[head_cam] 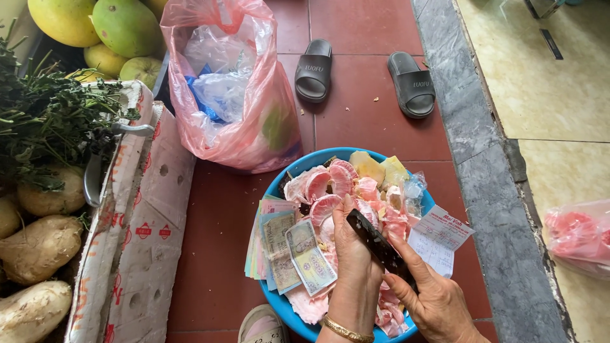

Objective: Counting banknotes and then using a knife to process fruit segments in a bowl

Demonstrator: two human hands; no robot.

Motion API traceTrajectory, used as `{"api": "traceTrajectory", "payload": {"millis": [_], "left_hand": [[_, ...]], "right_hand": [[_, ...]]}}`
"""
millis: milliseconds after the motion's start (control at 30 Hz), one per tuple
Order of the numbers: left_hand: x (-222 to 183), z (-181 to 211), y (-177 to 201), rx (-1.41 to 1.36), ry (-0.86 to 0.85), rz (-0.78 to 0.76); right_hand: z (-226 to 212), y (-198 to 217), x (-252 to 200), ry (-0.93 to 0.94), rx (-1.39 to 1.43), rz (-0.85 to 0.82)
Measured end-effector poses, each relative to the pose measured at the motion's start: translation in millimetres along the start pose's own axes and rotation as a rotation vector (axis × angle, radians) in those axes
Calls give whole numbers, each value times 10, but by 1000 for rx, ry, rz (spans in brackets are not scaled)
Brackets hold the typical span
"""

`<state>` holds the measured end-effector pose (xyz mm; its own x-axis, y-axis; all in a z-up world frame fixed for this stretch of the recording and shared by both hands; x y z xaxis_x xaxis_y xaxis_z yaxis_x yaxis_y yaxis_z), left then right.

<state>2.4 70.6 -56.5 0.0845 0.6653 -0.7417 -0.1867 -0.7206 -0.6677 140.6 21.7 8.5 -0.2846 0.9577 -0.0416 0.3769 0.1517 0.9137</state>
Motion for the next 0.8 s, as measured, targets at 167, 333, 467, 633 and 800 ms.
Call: {"api": "traceTrajectory", "payload": {"millis": [167,333,467,633,800], "left_hand": [[79,-42,-73,-94,-33,-148],[46,-90,-98,-23,7,-191],[21,-120,-136,47,44,-234],[-101,-49,-271,136,125,-313],[-40,-20,-252,165,96,-320]], "right_hand": [[-229,104,162,65,340,12],[-341,204,268,124,492,57],[-184,157,298,-88,750,-13],[194,494,364,-210,999,179],[287,562,296,-84,1112,123]]}}
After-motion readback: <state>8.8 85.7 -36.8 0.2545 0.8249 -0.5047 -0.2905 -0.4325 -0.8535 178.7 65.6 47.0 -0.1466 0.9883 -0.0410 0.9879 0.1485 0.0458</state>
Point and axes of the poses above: each hand's wrist, its own x-axis towards the middle knuckle, its own y-axis out of the back of the hand, z = x × y, the point moved 10 cm from there along x, towards the middle knuckle, and after that the axes turned 12 degrees about y, right-handed, at the moved point
